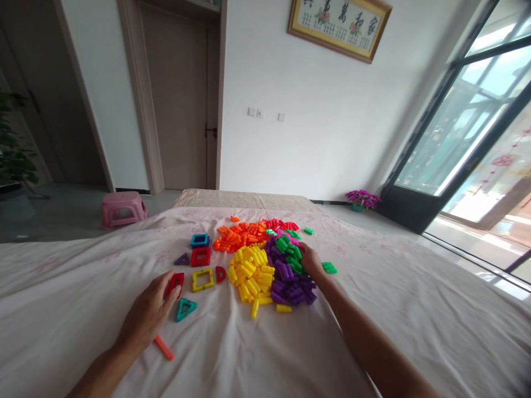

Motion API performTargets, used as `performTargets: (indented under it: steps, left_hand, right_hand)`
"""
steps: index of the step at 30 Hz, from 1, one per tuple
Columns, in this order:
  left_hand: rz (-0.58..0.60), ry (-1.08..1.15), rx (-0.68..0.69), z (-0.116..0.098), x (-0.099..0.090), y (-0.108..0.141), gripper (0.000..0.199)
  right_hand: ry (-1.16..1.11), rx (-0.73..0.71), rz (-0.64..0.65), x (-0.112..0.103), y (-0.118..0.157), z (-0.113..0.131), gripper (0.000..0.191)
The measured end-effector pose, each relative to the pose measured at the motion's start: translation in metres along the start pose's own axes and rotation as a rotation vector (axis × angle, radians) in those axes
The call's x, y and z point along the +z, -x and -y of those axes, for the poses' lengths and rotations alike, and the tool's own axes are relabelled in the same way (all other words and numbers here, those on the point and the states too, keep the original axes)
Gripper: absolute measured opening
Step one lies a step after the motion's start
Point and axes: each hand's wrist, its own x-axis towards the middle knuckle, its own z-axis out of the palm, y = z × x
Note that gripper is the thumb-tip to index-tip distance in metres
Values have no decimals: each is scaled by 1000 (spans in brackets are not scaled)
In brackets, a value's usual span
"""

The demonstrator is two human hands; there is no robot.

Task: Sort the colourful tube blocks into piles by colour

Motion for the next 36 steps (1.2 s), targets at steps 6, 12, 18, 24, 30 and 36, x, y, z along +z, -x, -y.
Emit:
performTargets:
  steps: [6,12,18,24,30,36]
  left_hand:
    - [-48,-37,186,-12,0,7,48]
    - [-54,-94,369,-27,-3,13,58]
    - [8,-91,398,-37,-5,14,65]
    - [-1,-48,320,-32,-5,15,58]
    - [32,28,227,-29,-4,15,46]
    - [37,54,203,-28,-1,11,43]
  right_hand:
    - [-3,-113,62,33,34,64,39]
    - [58,-193,115,47,64,130,38]
    - [73,-264,191,54,85,187,34]
    - [-143,-328,180,51,71,192,35]
    - [108,37,-114,-21,20,74,42]
    - [419,438,-165,-89,26,-47,46]
